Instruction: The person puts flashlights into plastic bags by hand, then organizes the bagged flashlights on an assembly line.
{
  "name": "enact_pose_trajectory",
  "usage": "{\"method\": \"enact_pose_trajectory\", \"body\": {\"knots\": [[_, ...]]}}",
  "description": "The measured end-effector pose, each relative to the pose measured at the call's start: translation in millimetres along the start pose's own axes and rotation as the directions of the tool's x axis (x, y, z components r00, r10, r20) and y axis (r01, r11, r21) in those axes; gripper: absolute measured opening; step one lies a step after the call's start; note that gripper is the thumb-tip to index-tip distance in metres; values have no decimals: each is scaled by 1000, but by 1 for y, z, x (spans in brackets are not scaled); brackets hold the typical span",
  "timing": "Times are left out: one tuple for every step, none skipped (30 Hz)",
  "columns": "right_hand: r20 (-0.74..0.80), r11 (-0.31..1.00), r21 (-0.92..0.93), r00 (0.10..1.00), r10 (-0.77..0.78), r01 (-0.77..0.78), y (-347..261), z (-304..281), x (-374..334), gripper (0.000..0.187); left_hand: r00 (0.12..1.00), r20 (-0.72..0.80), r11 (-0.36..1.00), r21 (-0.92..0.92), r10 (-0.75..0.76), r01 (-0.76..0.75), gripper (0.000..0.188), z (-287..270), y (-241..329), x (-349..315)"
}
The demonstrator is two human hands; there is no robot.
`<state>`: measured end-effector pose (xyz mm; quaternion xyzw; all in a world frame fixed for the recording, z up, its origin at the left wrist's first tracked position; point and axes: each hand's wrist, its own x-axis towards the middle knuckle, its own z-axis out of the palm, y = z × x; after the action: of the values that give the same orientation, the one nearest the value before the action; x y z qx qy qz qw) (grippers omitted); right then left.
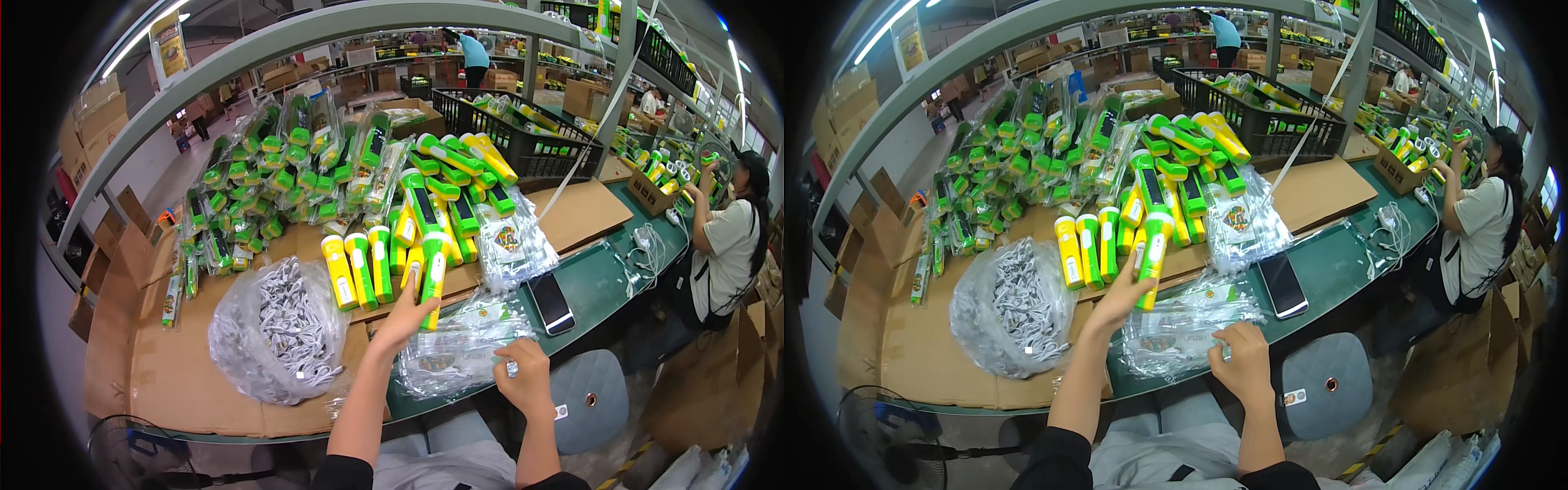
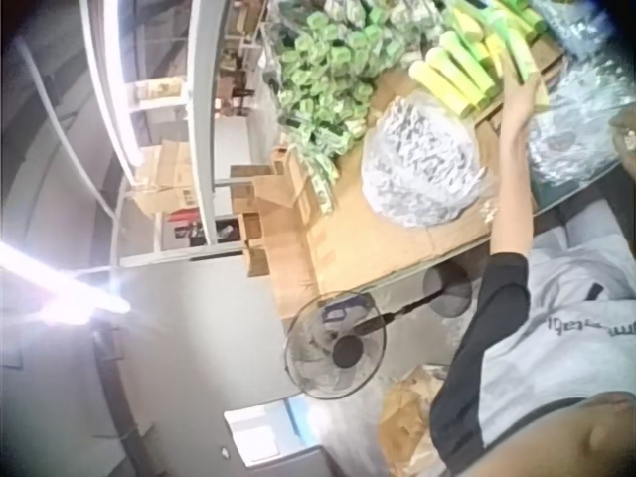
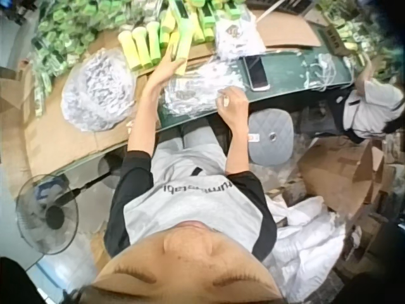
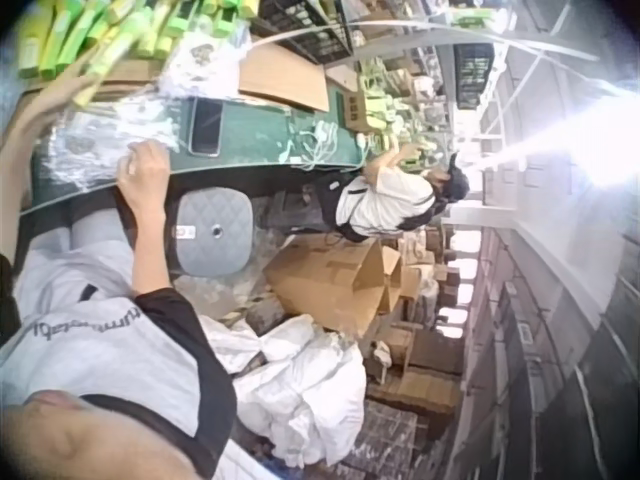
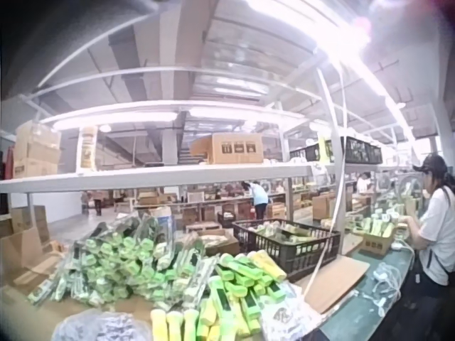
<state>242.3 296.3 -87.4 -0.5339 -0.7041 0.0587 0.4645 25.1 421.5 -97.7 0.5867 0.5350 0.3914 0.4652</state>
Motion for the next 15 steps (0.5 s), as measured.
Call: {"method": "enact_pose_trajectory", "body": {"knots": [[12,1000,2,1000,8,-8,2,1,1,14,981,178,882,-445,-81,154,84,-9,9,-9],[23,1000,3,1000,17,-17,3,1,3,13,959,276,845,-499,-56,193,86,-16,13,-17],[27,1000,10,1000,16,-17,0,4,6,13,961,271,846,-496,-61,194,86,-15,17,-26],[39,999,26,999,31,-32,-1,5,7,12,987,159,900,-426,-30,96,87,-6,20,-35],[50,998,40,998,45,-47,-3,7,9,12,999,51,940,-341,15,3,88,2,25,-44],[54,998,42,998,44,-47,-5,9,11,12,995,80,963,-269,56,-32,87,6,35,-55],[57,996,71,997,49,-53,-7,11,13,12,988,83,954,-282,128,-100,80,13,28,-57],[60,994,98,997,52,-58,-9,13,15,11,975,94,949,-264,204,-173,76,18,28,-58],[62,994,96,997,48,-54,-10,15,17,11,955,104,937,-246,279,-247,72,21,26,-60],[69,989,125,995,75,-83,-10,16,18,11,925,164,925,-226,344,-304,66,23,16,-58],[77,982,148,991,108,-118,-8,17,18,10,952,262,945,-320,161,-72,62,23,23,-65],[82,982,149,991,102,-113,-8,17,18,10,934,287,959,-247,211,-141,60,20,21,-66],[149,976,157,981,128,-151,-6,15,18,14,914,314,962,-172,256,-210,58,15,20,-68],[218,968,163,964,151,-189,-4,14,18,18,879,283,907,61,384,-416,55,10,20,-72],[225,970,167,964,138,-178,-3,10,20,18,842,337,844,193,422,-500,55,5,19,-74]]}}
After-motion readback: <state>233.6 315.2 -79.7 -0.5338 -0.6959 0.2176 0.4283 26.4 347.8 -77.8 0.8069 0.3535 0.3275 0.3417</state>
